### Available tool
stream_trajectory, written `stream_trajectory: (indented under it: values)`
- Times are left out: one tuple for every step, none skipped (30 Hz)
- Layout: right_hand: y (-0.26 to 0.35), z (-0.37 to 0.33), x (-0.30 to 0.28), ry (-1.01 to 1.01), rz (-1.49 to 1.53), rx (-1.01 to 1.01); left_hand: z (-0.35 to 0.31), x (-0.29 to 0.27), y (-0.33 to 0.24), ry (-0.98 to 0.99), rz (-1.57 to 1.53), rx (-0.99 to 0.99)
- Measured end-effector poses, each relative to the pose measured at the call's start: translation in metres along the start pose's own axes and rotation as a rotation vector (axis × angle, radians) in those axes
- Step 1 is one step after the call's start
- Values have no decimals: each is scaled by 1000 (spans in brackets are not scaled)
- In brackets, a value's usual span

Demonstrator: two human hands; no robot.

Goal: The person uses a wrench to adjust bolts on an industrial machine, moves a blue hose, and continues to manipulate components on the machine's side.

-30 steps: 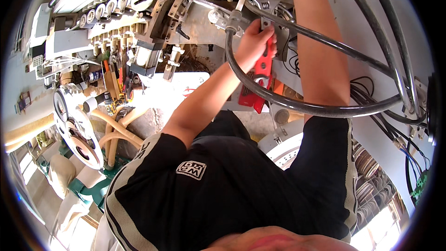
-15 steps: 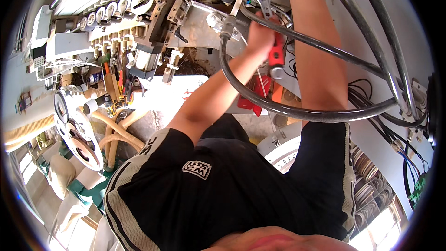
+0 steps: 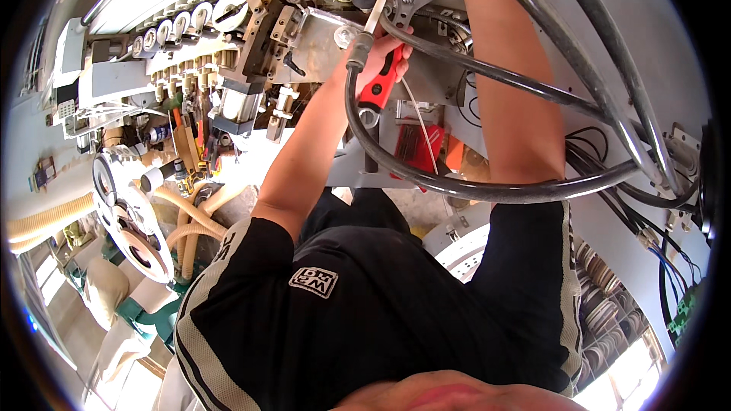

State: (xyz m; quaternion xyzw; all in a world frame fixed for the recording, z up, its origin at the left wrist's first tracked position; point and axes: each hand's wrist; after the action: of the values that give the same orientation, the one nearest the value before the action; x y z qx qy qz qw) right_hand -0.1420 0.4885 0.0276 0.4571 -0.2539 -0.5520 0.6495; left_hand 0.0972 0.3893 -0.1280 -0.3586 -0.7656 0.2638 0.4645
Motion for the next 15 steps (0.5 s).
stream_trajectory:
  values:
    - [-1,0,-3,-2,-4,-2,-1,2,5,16,8,4]
    - [-2,0,-4,-2,-4,-5,-2,1,10,27,18,12]
    - [-2,1,-4,-1,0,-7,-2,0,16,30,-12,30]
    - [-3,1,-3,-2,4,-9,-2,1,24,34,-42,49]
    - [-3,1,-3,-3,7,-12,-2,5,30,39,-70,67]
    - [-5,1,-5,-10,6,-14,-4,19,32,13,-50,117]
    - [-6,2,-6,-13,2,-16,-4,29,34,-17,6,123]
    - [-7,3,-8,-16,-2,-18,-2,37,37,-45,62,129]
    - [-8,3,-7,-13,-1,-20,1,41,44,-71,35,168]
    - [-8,2,-6,-10,-1,-22,5,43,48,-39,1,167]
    - [-9,1,-6,-8,-1,-23,12,44,51,-8,-34,165]
    - [-9,1,-4,-5,3,-25,18,44,55,21,-67,165]
    - [-10,0,-3,-3,6,-26,25,46,66,17,-80,156]
    - [-10,-1,-2,-2,8,-29,30,44,75,11,-41,201]
    - [-10,-1,-1,-1,10,-33,34,40,83,4,-2,246]
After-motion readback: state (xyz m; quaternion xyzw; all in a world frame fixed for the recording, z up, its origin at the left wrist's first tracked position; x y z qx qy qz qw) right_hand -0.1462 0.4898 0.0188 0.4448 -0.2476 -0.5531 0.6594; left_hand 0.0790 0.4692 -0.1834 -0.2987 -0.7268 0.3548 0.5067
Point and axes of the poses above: each hand's wrist, its own z-axis towards the middle knuckle, its own x-axis out of the palm, y = z × x, and after that the axes turned 4 degrees about x, right-handed
